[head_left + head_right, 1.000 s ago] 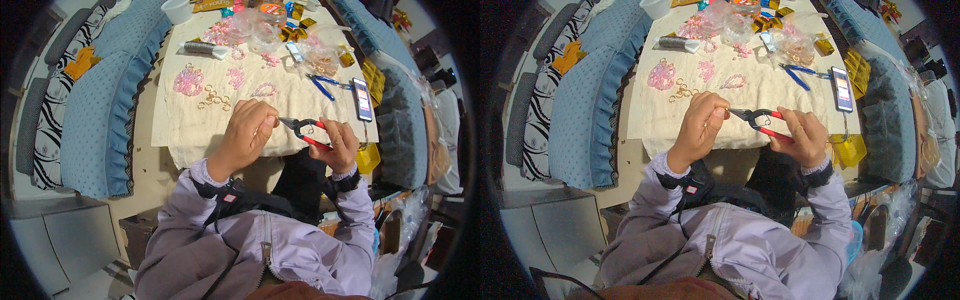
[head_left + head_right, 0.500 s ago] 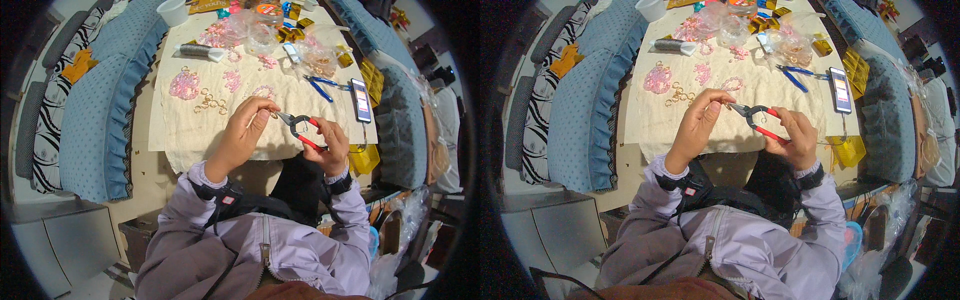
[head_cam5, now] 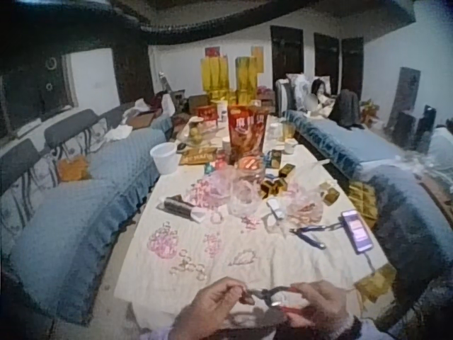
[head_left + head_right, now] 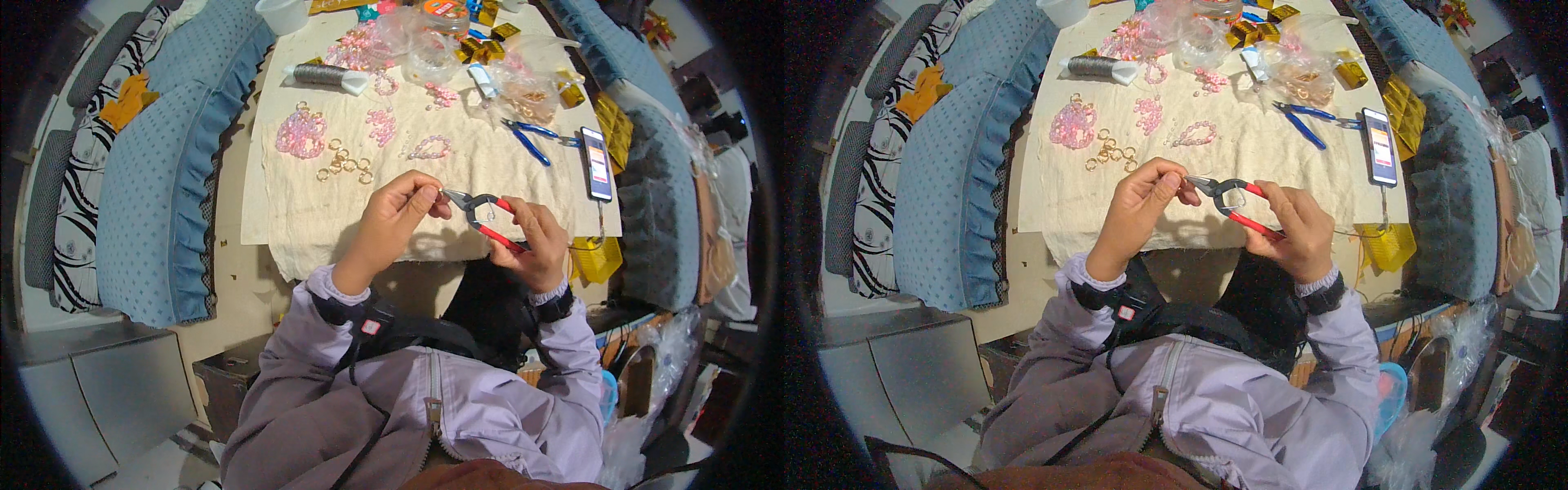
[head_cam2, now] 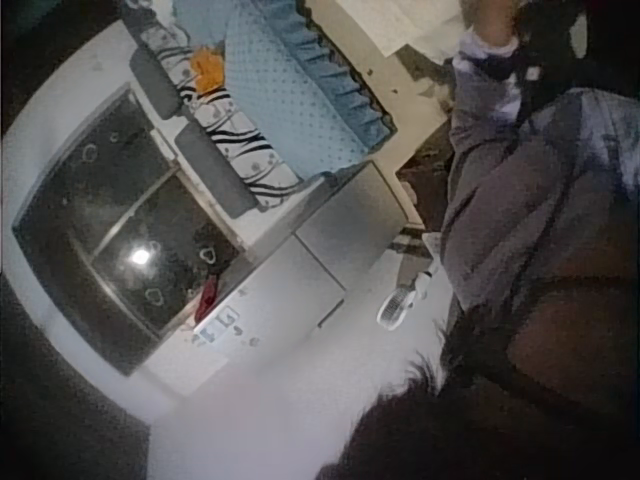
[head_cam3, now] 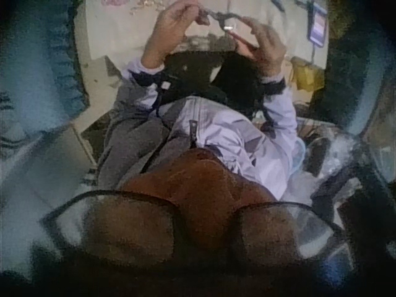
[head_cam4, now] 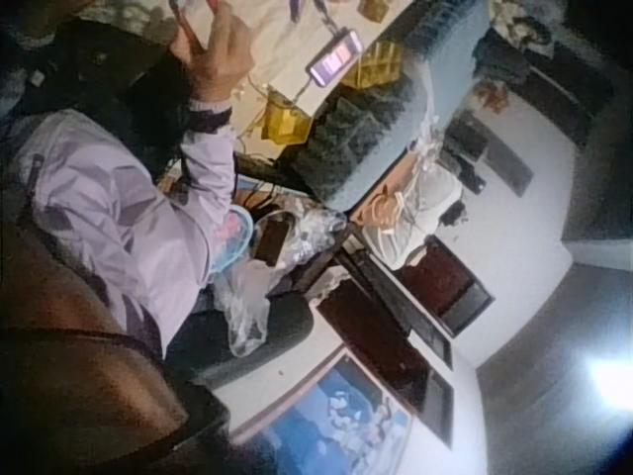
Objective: The person assembles a beaded keychain by threading pink and clear beads onto a wire and using pliers to close jump rings. They attach a metal ring to the finished beaded strand and place the completed keychain on the table.
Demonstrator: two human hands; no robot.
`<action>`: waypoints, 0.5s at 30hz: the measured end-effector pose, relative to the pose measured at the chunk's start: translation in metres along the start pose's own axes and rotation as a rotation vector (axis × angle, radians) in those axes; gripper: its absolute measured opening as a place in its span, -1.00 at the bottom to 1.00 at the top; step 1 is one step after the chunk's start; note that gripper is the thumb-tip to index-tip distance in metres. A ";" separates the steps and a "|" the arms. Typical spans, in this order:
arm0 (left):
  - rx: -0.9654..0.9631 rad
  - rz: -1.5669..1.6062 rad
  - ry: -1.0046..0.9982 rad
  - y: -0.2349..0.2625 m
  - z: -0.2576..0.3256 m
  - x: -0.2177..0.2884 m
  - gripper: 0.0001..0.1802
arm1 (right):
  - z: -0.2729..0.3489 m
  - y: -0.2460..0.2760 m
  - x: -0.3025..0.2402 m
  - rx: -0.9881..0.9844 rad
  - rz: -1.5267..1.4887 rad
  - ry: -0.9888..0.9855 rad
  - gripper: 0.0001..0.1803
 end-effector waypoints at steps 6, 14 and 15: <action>0.092 -0.048 0.010 0.029 -0.010 -0.022 -0.74 | -0.013 -0.022 0.015 -0.126 0.043 -0.070 -0.35; 0.123 -0.341 0.108 0.077 -0.044 -0.028 -0.72 | -0.068 -0.035 0.071 -0.028 0.301 -0.149 -0.40; 0.128 -0.344 0.103 0.081 -0.051 -0.029 -0.72 | -0.074 -0.038 0.075 -0.016 0.331 -0.133 -0.41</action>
Point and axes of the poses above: each hand's wrist, its own z-axis away from the middle knuckle, its own y-axis out of the back of the hand, x = y × z, the point moved 7 cm from there along -z, towards the middle knuckle, and after that the axes turned 15 degrees about -y, right-handed, at the moved point
